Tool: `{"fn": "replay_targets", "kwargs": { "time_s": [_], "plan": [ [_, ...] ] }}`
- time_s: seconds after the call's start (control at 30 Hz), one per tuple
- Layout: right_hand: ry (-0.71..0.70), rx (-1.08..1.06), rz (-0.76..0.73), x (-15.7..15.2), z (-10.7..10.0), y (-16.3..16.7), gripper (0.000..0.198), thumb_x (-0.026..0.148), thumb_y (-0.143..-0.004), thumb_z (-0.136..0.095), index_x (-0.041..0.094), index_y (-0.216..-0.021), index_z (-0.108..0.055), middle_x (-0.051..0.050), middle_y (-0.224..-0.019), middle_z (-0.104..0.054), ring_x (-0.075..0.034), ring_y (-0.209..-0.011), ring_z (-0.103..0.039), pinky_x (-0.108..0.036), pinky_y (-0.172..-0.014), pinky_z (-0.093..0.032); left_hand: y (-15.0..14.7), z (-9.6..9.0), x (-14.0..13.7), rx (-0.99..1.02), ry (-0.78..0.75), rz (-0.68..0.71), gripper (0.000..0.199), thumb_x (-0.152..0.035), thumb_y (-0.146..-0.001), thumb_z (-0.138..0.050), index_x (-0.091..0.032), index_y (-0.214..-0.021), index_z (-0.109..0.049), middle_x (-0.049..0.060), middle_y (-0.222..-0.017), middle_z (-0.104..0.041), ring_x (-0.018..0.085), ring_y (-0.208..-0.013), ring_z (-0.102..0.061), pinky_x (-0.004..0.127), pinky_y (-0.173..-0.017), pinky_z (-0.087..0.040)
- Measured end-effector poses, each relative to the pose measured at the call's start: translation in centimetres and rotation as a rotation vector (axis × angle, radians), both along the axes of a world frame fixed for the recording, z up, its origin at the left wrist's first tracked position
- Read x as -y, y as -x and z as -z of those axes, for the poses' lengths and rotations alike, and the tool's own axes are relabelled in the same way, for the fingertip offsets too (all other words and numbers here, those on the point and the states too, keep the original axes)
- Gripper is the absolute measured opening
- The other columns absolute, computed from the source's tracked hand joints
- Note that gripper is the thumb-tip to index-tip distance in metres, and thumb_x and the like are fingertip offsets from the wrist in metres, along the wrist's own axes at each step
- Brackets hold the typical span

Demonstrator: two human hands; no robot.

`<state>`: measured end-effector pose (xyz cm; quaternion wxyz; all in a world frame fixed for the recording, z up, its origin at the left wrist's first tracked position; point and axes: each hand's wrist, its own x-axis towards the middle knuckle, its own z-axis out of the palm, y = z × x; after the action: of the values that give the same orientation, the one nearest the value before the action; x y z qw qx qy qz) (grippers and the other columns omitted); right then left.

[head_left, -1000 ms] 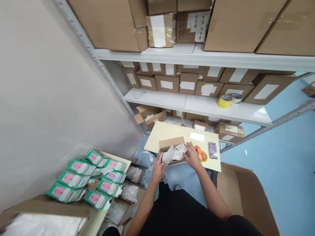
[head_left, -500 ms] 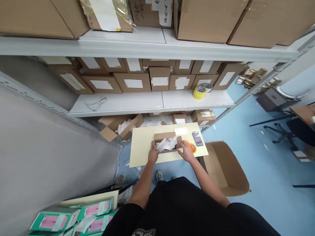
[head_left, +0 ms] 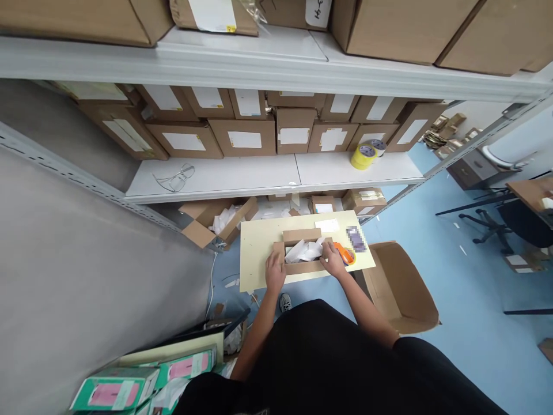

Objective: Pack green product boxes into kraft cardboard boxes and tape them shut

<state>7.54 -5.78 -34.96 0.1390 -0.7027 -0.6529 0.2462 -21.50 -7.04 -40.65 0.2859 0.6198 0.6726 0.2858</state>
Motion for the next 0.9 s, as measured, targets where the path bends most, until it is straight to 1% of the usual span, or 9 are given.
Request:
{"fn": "replay_targets", "kwargs": {
  "time_s": [0.03,0.1,0.17,0.27,0.37,0.5,0.6,0.73,0.9],
  "plan": [
    [-0.003,0.011,0.009,-0.1,0.2,0.1,0.069,0.025,-0.089,-0.063,0.016,-0.156,-0.049,-0.019,-0.166,-0.04,-0.036,-0.153,-0.039,-0.051,-0.124,-0.036,0.4,-0.1,-0.3,0.019,0.062,-0.075,0.062,-0.026,-0.093,-0.062,-0.017,-0.153,-0.052,0.015,-0.162,-0.048,0.032,-0.154,-0.04,0.048,-0.127,-0.036],
    [-0.006,0.027,0.029,0.0,0.5,0.3,0.068,0.026,-0.089,-0.063,0.016,-0.155,-0.049,-0.019,-0.167,-0.038,-0.037,-0.155,-0.037,-0.051,-0.124,-0.036,1.1,-0.1,-1.1,0.087,0.237,-0.197,0.075,-0.032,-0.091,-0.067,-0.013,-0.159,-0.042,0.019,-0.154,-0.057,0.035,-0.145,-0.052,0.049,-0.119,-0.044],
    [-0.005,0.029,0.049,0.3,1.0,0.3,0.07,0.025,-0.089,-0.062,0.017,-0.157,-0.047,-0.018,-0.168,-0.036,-0.036,-0.156,-0.035,-0.05,-0.124,-0.036,1.5,-0.1,-1.8,0.176,0.345,-0.213,0.068,-0.032,-0.091,-0.066,-0.015,-0.155,-0.047,0.016,-0.137,-0.071,0.032,-0.128,-0.066,0.045,-0.109,-0.053],
    [0.005,0.013,0.096,0.9,1.7,-0.1,0.074,0.025,-0.088,-0.061,0.02,-0.159,-0.044,-0.017,-0.169,-0.036,-0.035,-0.156,-0.037,-0.05,-0.123,-0.038,1.0,-0.4,-2.3,0.255,0.235,-0.112,0.046,-0.031,-0.096,-0.057,-0.022,-0.142,-0.062,0.01,-0.131,-0.075,0.026,-0.122,-0.07,0.038,-0.104,-0.056],
    [0.025,-0.016,0.158,1.5,2.3,-0.9,0.078,0.026,-0.086,-0.063,0.018,-0.161,-0.041,-0.017,-0.169,-0.036,-0.035,-0.157,-0.034,-0.052,-0.123,-0.039,-0.6,-0.9,-2.4,0.184,0.117,0.1,0.047,-0.033,-0.097,-0.059,-0.024,-0.143,-0.063,0.009,-0.147,-0.065,0.025,-0.138,-0.06,0.037,-0.115,-0.049],
    [0.043,-0.125,0.288,2.0,2.8,-2.5,0.087,0.028,-0.08,-0.068,0.016,-0.161,-0.039,-0.019,-0.166,-0.041,-0.036,-0.157,-0.036,-0.054,-0.124,-0.038,-2.3,-1.1,-1.6,-0.123,0.187,0.44,0.083,-0.026,-0.079,-0.081,-0.021,-0.155,-0.05,0.012,-0.172,-0.034,0.032,-0.162,-0.023,0.043,-0.128,-0.033],
    [0.057,-0.291,0.433,2.3,3.2,-3.6,0.091,0.03,-0.075,-0.074,0.016,-0.159,-0.043,-0.018,-0.159,-0.051,-0.037,-0.149,-0.048,-0.054,-0.123,-0.04,-2.5,-0.8,-0.6,-0.3,0.219,0.526,0.097,-0.008,-0.075,-0.075,-0.022,-0.163,-0.037,0.011,-0.178,-0.013,0.03,-0.165,-0.003,0.046,-0.126,-0.034],
    [0.122,-0.553,0.579,2.2,3.6,-3.6,0.086,0.039,-0.077,-0.075,0.019,-0.156,-0.048,-0.017,-0.153,-0.058,-0.036,-0.136,-0.062,-0.051,-0.112,-0.053,-1.8,-0.6,-0.3,-0.3,0.189,0.528,0.089,0.003,-0.079,-0.057,-0.023,-0.163,-0.038,0.008,-0.178,-0.012,0.024,-0.166,-0.001,0.042,-0.12,-0.043],
    [0.04,-0.522,0.408,1.4,3.0,-1.3,0.073,0.039,-0.093,-0.063,0.02,-0.16,-0.043,-0.015,-0.153,-0.06,-0.028,-0.139,-0.06,-0.045,-0.111,-0.054,-0.8,-0.6,-1.5,-0.147,0.191,0.557,0.087,-0.003,-0.072,-0.07,-0.019,-0.155,-0.05,0.013,-0.176,-0.022,0.03,-0.165,-0.01,0.045,-0.126,-0.038]
  ]
}}
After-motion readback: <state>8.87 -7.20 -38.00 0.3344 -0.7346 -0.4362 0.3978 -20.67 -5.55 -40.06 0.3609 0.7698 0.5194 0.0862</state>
